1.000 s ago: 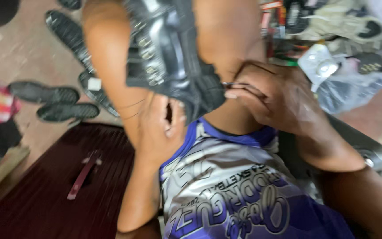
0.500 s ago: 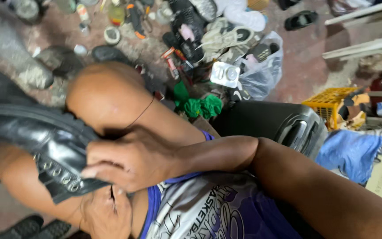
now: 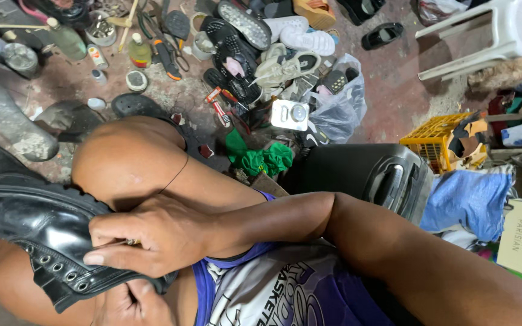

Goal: The person stitches the sole of a black leather shoe using a needle and thread. They repeatedly push the needle through the sole and pull the thread tight, working along the edge of the sole while holding the shoe on their lap.

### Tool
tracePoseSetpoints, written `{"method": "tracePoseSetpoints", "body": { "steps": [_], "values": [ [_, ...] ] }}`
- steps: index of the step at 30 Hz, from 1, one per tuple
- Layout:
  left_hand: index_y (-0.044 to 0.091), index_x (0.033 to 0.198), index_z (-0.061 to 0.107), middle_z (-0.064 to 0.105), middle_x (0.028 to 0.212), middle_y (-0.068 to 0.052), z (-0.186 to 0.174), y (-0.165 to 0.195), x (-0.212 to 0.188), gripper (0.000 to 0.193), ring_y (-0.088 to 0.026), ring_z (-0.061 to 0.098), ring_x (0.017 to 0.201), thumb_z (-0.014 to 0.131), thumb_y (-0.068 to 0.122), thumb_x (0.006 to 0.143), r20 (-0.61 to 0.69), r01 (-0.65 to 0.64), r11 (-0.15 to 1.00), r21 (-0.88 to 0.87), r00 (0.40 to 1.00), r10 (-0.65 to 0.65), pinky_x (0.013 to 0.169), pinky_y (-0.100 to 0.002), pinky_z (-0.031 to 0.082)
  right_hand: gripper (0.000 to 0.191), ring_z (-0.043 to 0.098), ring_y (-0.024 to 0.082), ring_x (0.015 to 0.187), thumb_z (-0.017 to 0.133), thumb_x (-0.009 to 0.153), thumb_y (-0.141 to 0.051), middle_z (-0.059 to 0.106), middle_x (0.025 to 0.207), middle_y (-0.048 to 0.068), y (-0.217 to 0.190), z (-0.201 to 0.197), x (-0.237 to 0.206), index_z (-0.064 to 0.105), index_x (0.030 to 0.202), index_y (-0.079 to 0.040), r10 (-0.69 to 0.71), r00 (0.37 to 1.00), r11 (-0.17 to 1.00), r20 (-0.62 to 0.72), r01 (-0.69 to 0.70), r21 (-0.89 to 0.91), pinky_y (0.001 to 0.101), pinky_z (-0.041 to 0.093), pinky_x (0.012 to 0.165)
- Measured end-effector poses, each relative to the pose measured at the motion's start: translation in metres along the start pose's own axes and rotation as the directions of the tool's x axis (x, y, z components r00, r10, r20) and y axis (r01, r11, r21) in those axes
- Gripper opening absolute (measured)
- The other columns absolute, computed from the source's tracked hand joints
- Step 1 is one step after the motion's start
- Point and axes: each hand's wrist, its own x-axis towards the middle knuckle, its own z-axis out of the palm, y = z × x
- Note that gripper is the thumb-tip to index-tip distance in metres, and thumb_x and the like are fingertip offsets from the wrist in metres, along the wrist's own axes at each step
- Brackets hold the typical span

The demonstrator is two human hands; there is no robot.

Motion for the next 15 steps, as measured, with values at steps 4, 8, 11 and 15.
{"method": "tracePoseSetpoints", "body": {
  "steps": [4, 8, 11, 15],
  "values": [
    [-0.012, 0.134, 0.051, 0.059, 0.127, -0.025, 0.004, 0.020, -0.040, 0.051, -0.030, 0.058, 0.121, 0.046, 0.031, 0.107, 0.106, 0.045, 0.986, -0.160, 0.994, -0.028, 0.106, -0.042, 0.045, 0.018, 0.064, 0.020, 0.086, 0.060, 0.109, -0.025, 0.063, 0.094, 0.005, 0.000, -0.029, -0.016, 0.062, 0.104, -0.008, -0.005, 1.000, 0.977, -0.008, 0.006, 0.212, 0.0295, 0.052, 0.078],
    [-0.012, 0.137, 0.052, 0.066, 0.121, -0.017, 0.021, 0.016, -0.061, 0.046, -0.024, 0.063, 0.108, 0.063, 0.025, 0.110, 0.074, 0.204, 0.870, -0.449, 0.979, -0.191, 0.097, -0.038, 0.052, 0.010, 0.062, 0.025, 0.112, 0.055, 0.107, -0.014, 0.063, 0.114, 0.006, 0.037, -0.100, -0.046, 0.064, 0.107, -0.010, -0.173, 0.973, 0.977, -0.156, 0.149, -0.154, 0.0368, 0.048, 0.105],
    [-0.004, 0.084, 0.059, 0.054, 0.071, -0.008, 0.016, 0.006, -0.065, 0.035, -0.020, 0.047, 0.064, 0.081, 0.020, 0.097, -0.087, 0.260, 0.922, 0.288, 0.966, -0.245, 0.060, -0.035, 0.041, 0.035, 0.055, 0.032, 0.126, 0.062, 0.099, -0.017, 0.059, 0.131, 0.016, 0.067, -0.133, -0.068, 0.059, 0.130, -0.002, -0.123, 0.992, 0.881, 0.042, 0.128, -0.456, 0.0421, 0.045, 0.107],
    [0.001, 0.095, 0.066, 0.060, 0.078, 0.002, 0.008, 0.003, -0.065, 0.017, -0.005, 0.049, 0.071, 0.073, 0.014, 0.101, 0.010, 0.324, 0.913, -0.249, 0.943, -0.332, 0.062, -0.025, 0.041, 0.019, 0.071, 0.014, 0.083, 0.051, 0.112, -0.009, 0.071, 0.108, 0.009, 0.045, -0.118, -0.081, 0.067, 0.120, -0.004, 0.157, 0.986, 0.895, -0.054, -0.165, -0.414, 0.0262, 0.054, 0.072]
  ]
}}
